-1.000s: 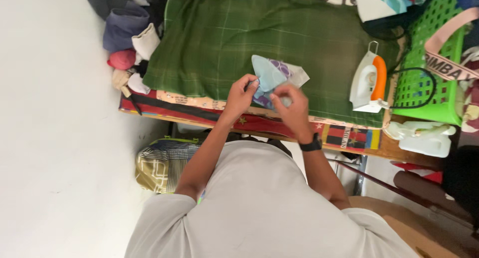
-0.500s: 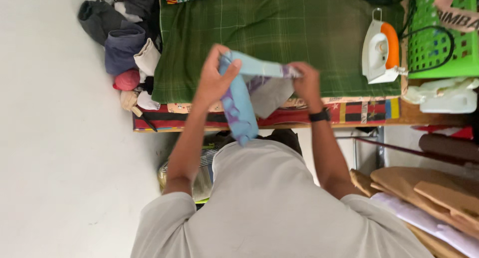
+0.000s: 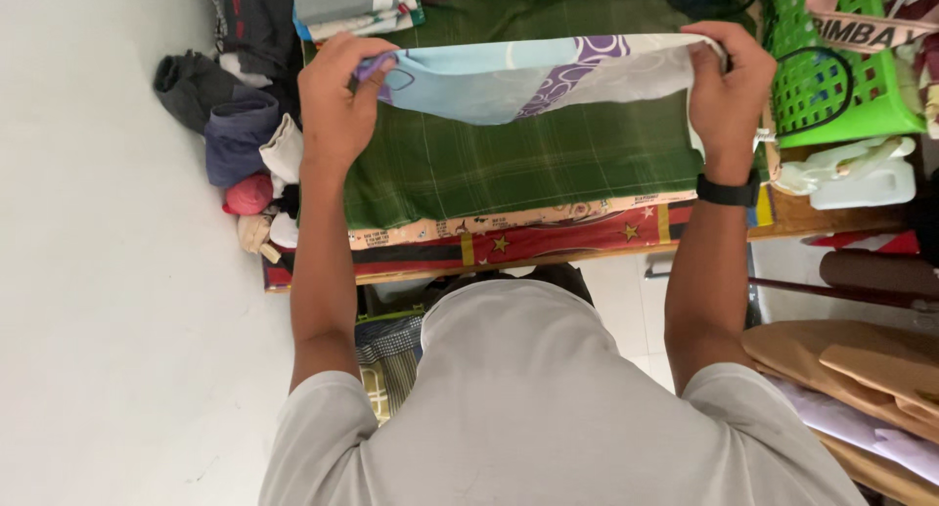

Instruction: The person irons two pieces of fabric on a green mat-covered table. They smooth and fold each piece, then iron it again before stacking them. The person uses an electric iron and handles the fabric by hand throughout the process.

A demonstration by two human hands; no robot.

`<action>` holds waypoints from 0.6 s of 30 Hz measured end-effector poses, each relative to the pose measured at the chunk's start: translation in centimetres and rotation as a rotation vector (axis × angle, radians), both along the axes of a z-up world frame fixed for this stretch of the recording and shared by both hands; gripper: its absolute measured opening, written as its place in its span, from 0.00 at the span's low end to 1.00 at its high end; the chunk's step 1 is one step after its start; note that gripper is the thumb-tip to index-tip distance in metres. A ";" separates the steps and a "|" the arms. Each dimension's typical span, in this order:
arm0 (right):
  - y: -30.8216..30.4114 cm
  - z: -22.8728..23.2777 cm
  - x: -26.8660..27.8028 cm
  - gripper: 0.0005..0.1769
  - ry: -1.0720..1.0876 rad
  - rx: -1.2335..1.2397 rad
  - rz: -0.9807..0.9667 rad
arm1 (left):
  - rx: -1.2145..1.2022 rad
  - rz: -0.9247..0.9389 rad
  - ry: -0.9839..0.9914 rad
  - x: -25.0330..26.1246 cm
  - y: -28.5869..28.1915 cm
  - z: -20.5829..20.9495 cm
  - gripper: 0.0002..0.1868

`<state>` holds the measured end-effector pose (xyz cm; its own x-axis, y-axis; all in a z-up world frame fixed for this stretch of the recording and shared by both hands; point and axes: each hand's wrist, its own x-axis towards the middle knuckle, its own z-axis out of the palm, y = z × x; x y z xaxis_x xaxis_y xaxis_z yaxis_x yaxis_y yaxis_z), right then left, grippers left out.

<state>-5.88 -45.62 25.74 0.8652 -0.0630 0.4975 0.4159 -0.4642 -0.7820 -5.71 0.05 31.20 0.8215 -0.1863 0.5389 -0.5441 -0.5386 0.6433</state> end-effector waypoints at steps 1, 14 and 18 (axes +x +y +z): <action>-0.5 0.1 0.2 0.08 0.004 0.020 -0.008 | -0.089 -0.001 0.022 0.4 -0.2 -0.4 0.08; 2.4 1.0 0.2 0.26 -0.257 -0.236 -0.304 | -0.537 0.005 0.435 2.7 -8.7 -2.3 0.08; 8.1 3.2 -2.8 0.17 -0.124 -0.032 0.025 | -0.693 -0.094 0.357 3.1 -13.7 -4.0 0.19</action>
